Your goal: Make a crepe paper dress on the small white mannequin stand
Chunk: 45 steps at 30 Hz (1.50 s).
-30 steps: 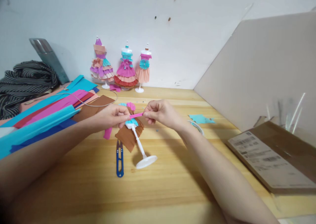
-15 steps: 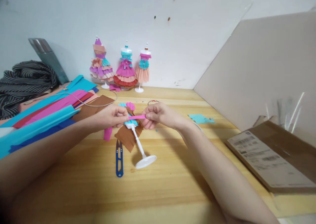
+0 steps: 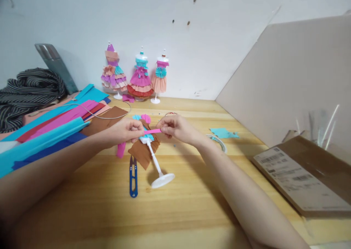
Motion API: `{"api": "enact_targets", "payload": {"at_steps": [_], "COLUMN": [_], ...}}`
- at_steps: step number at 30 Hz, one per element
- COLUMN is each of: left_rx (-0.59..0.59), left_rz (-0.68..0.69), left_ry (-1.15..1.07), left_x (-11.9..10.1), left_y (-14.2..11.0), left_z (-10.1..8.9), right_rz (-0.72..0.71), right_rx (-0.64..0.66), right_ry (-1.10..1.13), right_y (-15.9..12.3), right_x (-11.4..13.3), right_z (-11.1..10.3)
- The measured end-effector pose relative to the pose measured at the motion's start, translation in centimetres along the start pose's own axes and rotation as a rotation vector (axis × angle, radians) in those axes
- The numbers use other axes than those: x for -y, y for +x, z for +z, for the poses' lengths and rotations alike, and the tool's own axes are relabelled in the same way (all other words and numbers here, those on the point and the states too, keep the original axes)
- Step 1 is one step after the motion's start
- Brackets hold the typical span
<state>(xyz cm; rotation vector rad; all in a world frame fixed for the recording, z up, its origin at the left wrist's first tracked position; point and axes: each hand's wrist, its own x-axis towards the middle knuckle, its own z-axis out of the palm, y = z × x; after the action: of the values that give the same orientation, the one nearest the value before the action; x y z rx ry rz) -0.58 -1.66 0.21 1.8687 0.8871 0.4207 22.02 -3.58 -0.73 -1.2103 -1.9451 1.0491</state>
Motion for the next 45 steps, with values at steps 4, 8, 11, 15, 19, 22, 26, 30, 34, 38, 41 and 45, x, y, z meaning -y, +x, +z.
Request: {"api": "enact_targets", "payload": {"at_steps": [4, 8, 11, 15, 19, 22, 26, 30, 34, 38, 41, 45], "left_rx": [0.019, 0.03, 0.044, 0.019, -0.02, -0.109, -0.19, -0.174, -0.243, -0.225, -0.164, -0.083], "left_rz": [0.029, 0.03, 0.039, 0.01, -0.027, -0.026, 0.076, 0.092, 0.078, 0.081, 0.061, 0.074], "left_ry": [-0.003, 0.016, 0.045, 0.072, 0.03, 0.035, 0.049, 0.031, 0.006, -0.122, -0.152, -0.151], "left_x": [0.5, 1.0, 1.0, 0.6, 0.4, 0.9, 1.8, 1.5, 0.7, 0.4, 0.1, -0.4], "left_y": [0.2, 0.4, 0.4, 0.2, 0.2, 0.5, 0.9, 0.6, 0.1, -0.1, -0.4, -0.8], "left_z": [-0.1, -0.1, 0.0, 0.0, 0.2, 0.5, 1.0, 1.5, 2.1, 2.5, 2.4, 2.1], "right_rz": [0.075, 0.148, 0.116, -0.013, -0.058, -0.065, -0.083, -0.072, -0.061, -0.031, -0.022, -0.044], "right_rx": [0.076, 0.083, 0.072, 0.052, 0.039, 0.095, 0.215, 0.274, 0.162, -0.015, -0.056, -0.087], "right_ry": [0.052, 0.071, -0.007, -0.1, -0.047, 0.017, 0.108, 0.156, 0.128, 0.145, 0.124, -0.01], "right_y": [-0.2, -0.2, -0.2, 0.0, 0.0, -0.4, -0.9, -1.3, -1.5, -1.6, -1.6, -1.8], "right_x": [-0.3, -0.5, -0.6, -0.4, 0.3, 1.3, 2.5, 2.9, 3.0, 3.1, 3.2, 3.5], "right_z": [-0.4, -0.6, -0.5, -0.3, 0.0, 0.5, 1.8, 2.9, 3.5, 3.6, 3.3, 2.8]}}
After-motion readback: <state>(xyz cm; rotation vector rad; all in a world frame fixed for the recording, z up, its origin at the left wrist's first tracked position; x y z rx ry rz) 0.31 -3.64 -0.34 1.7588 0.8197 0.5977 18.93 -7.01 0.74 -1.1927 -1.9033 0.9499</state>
